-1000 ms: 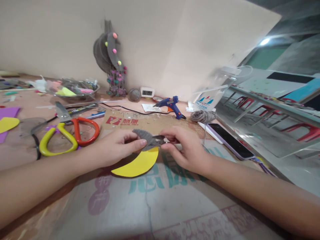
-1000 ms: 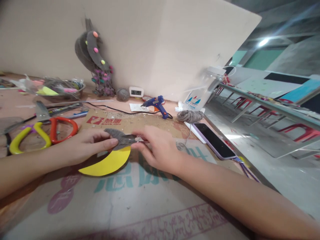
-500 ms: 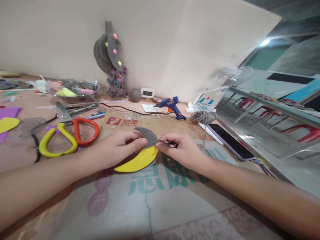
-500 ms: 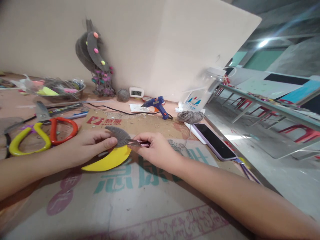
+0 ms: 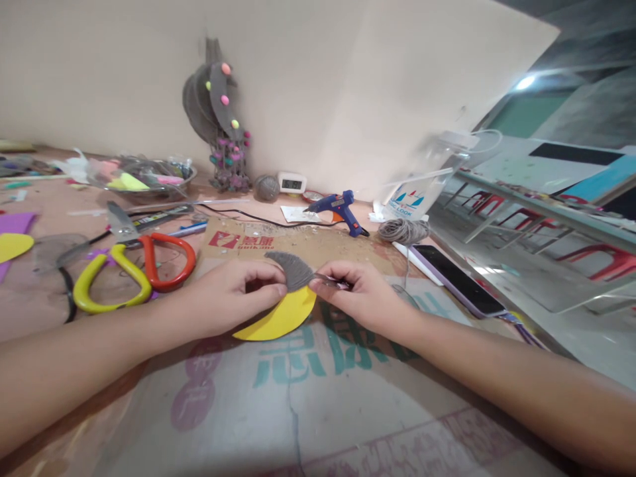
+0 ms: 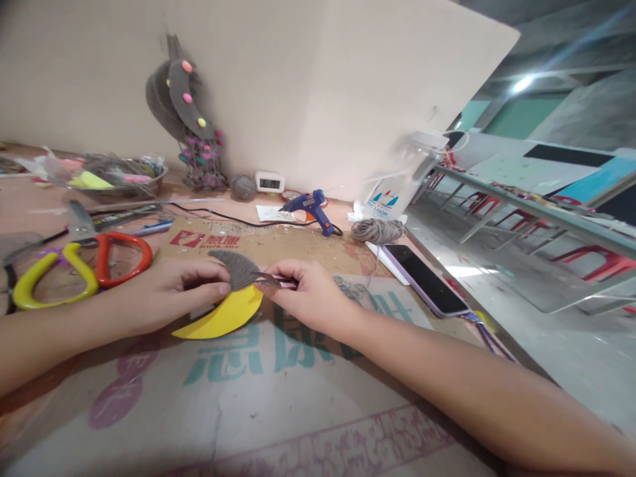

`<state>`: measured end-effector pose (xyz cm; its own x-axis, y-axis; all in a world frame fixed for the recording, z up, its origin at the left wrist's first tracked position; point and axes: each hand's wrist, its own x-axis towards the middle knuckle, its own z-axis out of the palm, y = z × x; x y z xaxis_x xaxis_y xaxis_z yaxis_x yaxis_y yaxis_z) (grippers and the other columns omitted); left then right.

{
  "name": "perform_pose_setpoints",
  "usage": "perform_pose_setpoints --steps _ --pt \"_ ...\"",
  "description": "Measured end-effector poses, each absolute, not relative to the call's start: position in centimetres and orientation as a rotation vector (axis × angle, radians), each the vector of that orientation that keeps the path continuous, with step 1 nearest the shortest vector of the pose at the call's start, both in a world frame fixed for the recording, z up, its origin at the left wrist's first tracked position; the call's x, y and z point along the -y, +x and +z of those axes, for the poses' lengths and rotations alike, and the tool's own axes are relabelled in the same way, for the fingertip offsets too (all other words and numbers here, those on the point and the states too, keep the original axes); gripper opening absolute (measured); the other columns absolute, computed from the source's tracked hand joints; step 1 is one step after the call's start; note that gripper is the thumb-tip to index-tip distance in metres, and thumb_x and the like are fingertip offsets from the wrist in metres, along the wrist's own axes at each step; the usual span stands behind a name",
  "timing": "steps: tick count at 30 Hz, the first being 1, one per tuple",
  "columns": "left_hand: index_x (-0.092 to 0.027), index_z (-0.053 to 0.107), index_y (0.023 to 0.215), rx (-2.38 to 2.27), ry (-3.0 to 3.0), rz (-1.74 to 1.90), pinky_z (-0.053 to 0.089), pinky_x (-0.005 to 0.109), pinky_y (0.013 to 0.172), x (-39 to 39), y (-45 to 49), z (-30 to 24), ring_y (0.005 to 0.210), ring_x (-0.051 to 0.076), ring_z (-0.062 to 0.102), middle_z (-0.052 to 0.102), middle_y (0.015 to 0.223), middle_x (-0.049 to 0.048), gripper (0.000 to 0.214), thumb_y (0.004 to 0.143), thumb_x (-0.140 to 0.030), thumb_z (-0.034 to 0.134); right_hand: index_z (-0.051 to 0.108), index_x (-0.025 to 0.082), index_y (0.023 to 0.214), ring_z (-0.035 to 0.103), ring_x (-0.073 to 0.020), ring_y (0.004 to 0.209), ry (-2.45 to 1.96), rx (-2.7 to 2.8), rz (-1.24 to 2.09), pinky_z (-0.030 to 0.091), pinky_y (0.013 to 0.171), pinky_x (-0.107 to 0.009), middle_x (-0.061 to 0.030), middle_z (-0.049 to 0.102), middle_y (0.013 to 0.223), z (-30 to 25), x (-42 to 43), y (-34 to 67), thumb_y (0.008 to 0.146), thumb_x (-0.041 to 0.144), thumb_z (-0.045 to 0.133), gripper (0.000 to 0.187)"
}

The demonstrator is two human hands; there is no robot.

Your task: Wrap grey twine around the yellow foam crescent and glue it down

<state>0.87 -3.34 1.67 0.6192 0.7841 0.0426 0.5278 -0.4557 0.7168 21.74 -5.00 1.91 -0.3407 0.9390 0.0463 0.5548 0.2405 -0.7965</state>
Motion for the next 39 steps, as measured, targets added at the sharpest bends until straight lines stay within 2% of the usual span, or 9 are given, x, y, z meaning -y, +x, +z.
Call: perform_pose_setpoints --steps 3,9,15,24,29,32,35,39 --pt "-0.017 0.054 0.066 -1.02 2.177 0.51 0.034 0.02 0.055 3.4 0.9 1.7 0.061 0.009 0.046 0.047 0.062 -0.0048 0.025 0.084 -0.03 0.042 0.063 0.014 0.073 0.038 -0.0066 0.053 -1.352 1.976 0.974 0.031 0.049 -0.019 0.0028 0.048 0.06 2.0 5.0 21.7 0.078 0.037 0.056 0.025" --pt "-0.017 0.052 0.064 -1.073 2.177 0.45 0.029 0.021 0.047 3.5 0.9 1.4 0.054 0.009 0.041 0.041 0.057 -0.0051 0.036 0.085 -0.044 0.04 0.062 0.014 0.073 0.036 -0.0056 0.051 -1.292 2.019 0.965 0.03 0.046 -0.018 0.0038 0.046 0.058 1.9 5.2 21.7 0.079 0.034 0.055 0.022" --pt "-0.017 0.054 0.066 -1.065 2.23 0.444 0.03 0.02 0.048 3.5 0.9 1.4 0.055 0.009 0.042 0.043 0.058 -0.0047 0.033 0.086 -0.039 0.039 0.061 0.014 0.072 0.035 -0.0052 0.05 -1.276 2.044 0.939 0.028 0.045 -0.018 0.0043 0.046 0.058 1.8 5.1 21.7 0.079 0.032 0.055 0.02" --pt "-0.017 0.042 0.059 -0.976 2.144 0.524 0.032 0.019 0.051 3.4 0.8 1.7 0.055 0.008 0.039 0.037 0.057 -0.0055 0.029 0.085 -0.029 0.04 0.059 0.014 0.071 0.032 -0.0052 0.051 -1.271 1.973 1.025 0.026 0.045 -0.019 0.0051 0.04 0.057 1.9 4.9 21.8 0.079 0.036 0.055 0.024" --pt "-0.017 0.055 0.067 -0.994 1.829 0.631 0.038 0.02 0.053 3.4 0.9 1.3 0.06 0.01 0.048 0.053 0.064 -0.0026 0.029 0.082 -0.04 0.046 0.057 0.015 0.071 0.033 -0.0059 0.051 -1.272 1.999 1.096 0.025 0.045 -0.02 0.0049 0.039 0.057 1.8 4.9 21.8 0.08 0.041 0.053 0.028" --pt "-0.017 0.06 0.072 -0.981 1.796 0.634 0.039 0.021 0.054 3.3 1.0 1.2 0.06 0.011 0.05 0.057 0.066 -0.0015 0.028 0.079 -0.042 0.05 0.057 0.015 0.074 0.035 -0.0063 0.052 -1.234 2.028 1.126 0.028 0.047 -0.019 0.0043 0.042 0.06 1.7 4.9 21.7 0.082 0.038 0.052 0.025" --pt "-0.017 0.06 0.071 -1.025 1.82 0.637 0.038 0.02 0.051 3.3 1.0 1.4 0.056 0.01 0.048 0.055 0.063 -0.0023 0.028 0.08 -0.041 0.048 0.052 0.017 0.079 0.041 -0.0078 0.057 -1.174 2.03 0.942 0.035 0.051 -0.019 0.0031 0.046 0.066 1.7 5.0 21.9 0.08 0.036 0.055 0.019" --pt "-0.017 0.059 0.066 -1.076 1.859 0.662 0.037 0.02 0.049 3.4 1.1 1.7 0.053 0.009 0.046 0.053 0.058 -0.0034 0.029 0.08 -0.039 0.048 0.049 0.017 0.094 0.049 -0.011 0.069 -1.024 2.178 0.428 0.041 0.062 -0.023 -0.0012 0.053 0.08 1.7 5.4 22.7 0.083 0.034 0.053 0.021"
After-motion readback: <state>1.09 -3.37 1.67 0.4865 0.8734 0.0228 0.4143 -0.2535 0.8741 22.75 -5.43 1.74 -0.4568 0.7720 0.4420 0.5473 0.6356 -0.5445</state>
